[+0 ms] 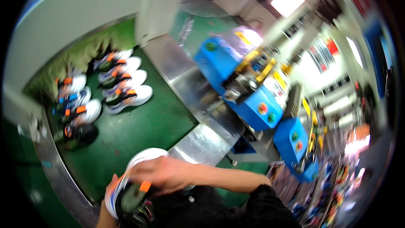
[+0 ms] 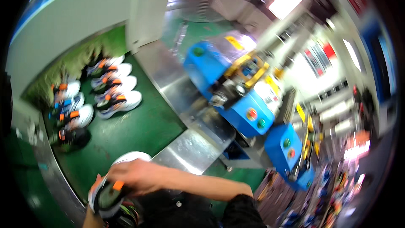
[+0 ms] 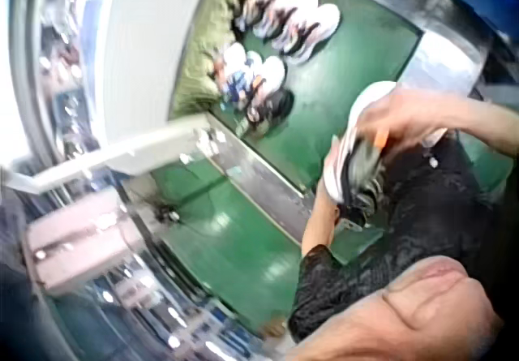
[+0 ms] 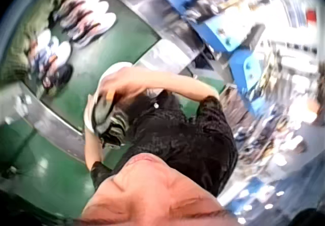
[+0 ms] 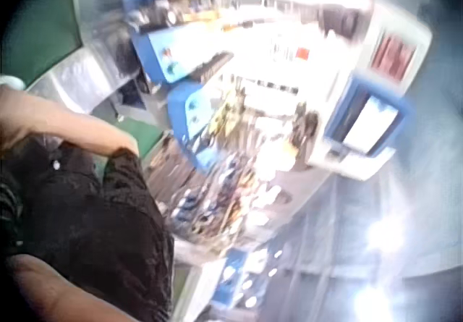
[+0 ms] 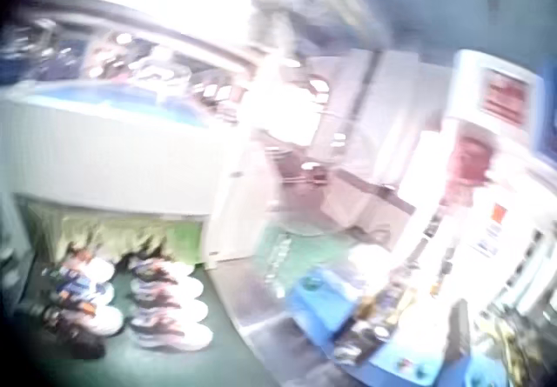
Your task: The person picks up shoes from a conveyor belt, fits them individually onto the shoe lasts of a lasting machine, and initiates the machine cycle by pressing buttons and using a hand lever.
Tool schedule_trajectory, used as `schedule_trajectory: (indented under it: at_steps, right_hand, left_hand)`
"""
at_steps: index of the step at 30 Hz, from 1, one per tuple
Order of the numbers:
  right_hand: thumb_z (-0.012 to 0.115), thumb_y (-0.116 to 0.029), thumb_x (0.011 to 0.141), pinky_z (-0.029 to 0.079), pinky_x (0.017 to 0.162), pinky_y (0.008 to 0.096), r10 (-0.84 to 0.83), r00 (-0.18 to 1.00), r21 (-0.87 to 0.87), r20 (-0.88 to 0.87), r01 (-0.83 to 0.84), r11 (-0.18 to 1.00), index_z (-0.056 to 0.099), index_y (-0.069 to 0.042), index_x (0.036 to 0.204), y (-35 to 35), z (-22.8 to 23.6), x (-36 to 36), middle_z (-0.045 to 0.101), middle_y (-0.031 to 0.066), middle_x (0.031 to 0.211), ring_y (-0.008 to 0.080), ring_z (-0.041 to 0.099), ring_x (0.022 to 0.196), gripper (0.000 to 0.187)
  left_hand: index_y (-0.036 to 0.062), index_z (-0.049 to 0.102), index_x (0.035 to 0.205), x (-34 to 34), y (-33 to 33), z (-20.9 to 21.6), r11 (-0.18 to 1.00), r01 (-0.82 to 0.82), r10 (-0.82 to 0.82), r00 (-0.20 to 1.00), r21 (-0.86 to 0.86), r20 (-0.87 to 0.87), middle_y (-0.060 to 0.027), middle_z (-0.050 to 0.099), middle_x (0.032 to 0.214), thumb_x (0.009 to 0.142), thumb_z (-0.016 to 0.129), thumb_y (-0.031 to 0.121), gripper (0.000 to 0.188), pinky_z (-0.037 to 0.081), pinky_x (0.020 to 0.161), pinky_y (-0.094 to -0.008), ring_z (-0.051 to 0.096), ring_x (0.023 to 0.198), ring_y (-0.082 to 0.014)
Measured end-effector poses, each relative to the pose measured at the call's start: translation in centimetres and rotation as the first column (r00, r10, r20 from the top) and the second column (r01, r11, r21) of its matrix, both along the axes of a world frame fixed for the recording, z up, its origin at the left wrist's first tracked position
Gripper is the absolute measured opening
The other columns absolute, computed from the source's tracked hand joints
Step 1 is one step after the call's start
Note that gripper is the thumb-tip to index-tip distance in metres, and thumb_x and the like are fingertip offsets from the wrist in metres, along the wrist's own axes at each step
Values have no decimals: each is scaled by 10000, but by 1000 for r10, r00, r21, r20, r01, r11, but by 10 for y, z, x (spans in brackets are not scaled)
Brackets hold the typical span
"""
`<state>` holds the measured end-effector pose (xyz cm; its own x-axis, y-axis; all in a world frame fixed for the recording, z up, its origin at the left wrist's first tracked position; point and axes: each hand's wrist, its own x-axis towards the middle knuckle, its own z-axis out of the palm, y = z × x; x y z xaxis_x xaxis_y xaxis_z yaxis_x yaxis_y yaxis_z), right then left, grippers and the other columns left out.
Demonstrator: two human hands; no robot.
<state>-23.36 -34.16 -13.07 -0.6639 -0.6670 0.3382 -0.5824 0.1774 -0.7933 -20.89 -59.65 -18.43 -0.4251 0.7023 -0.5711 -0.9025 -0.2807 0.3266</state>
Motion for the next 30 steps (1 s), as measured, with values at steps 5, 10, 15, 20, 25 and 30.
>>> schedule_trajectory:
  at_steps: [5, 10, 15, 20, 25, 30]
  right_hand:
    - [739, -125, 832, 358, 1111, 401, -497, 828, -161, 261, 545, 823, 363, -33, 1428, 39, 17, 100, 404, 204, 1431, 339, 415, 1340, 710]
    - [759, -134, 785, 446, 997, 344, -339, 532, -313, 776, 791, 525, 325, -38, 1446, 29, 3, 208, 542, 97, 1252, 191, 535, 1163, 796]
    - [762, -80, 833, 366, 1065, 303, -384, 597, -344, 704, 760, 551, 168, -28, 1503, 149, 22, 247, 513, 77, 1327, 152, 487, 1222, 898]
    - [692, -185, 906, 474, 818, 273, -560, 308, -225, 769, 950, 215, 615, 1, 1160, 234, -18, 283, 624, 8, 970, 91, 553, 894, 324]
    - [733, -116, 851, 419, 559, 221, -541, 298, -303, 786, 949, 81, 568, -67, 1161, 303, 6, 287, 548, -56, 791, 57, 512, 638, 355]
    - [707, -71, 840, 363, 499, 205, -512, 358, -420, 781, 907, -7, 601, -74, 1091, 332, 36, 235, 534, -61, 740, 38, 470, 573, 273]
  left_hand:
    - [25, 348, 1427, 16, 19, 4, 971, -136, 203, 905, 197, -373, -199, 544, 1297, 853, 574, 573, 826, 585, 802, -461, 638, 1039, -342]
    - [-35, 339, 1408, 92, 137, 45, 950, -230, 301, 858, 212, -416, -242, 583, 1211, 807, 664, 400, 810, 584, 811, -450, 661, 982, -342]
    - [-80, 387, 1353, 106, 250, 26, 978, -39, 148, 827, 207, -543, -244, 618, 1136, 778, 699, 273, 743, 581, 822, -422, 672, 960, -315]
    - [-67, 472, 1272, 127, 371, 23, 978, -180, 67, 752, -107, -655, -145, 594, 1177, 945, 532, 208, 431, 473, 974, -364, 592, 1087, -250]
    - [-14, 149, 1501, 0, 480, 31, 988, -68, -89, 483, -138, -871, -225, 289, 1527, 930, 627, 147, 763, 284, 1150, -398, 291, 1425, -305]
    - [-13, 13, 1524, -184, 688, 6, 958, 145, -265, 113, -249, -958, -264, 311, 1518, 816, 767, 248, 1066, 290, 1131, -383, 340, 1403, -329]
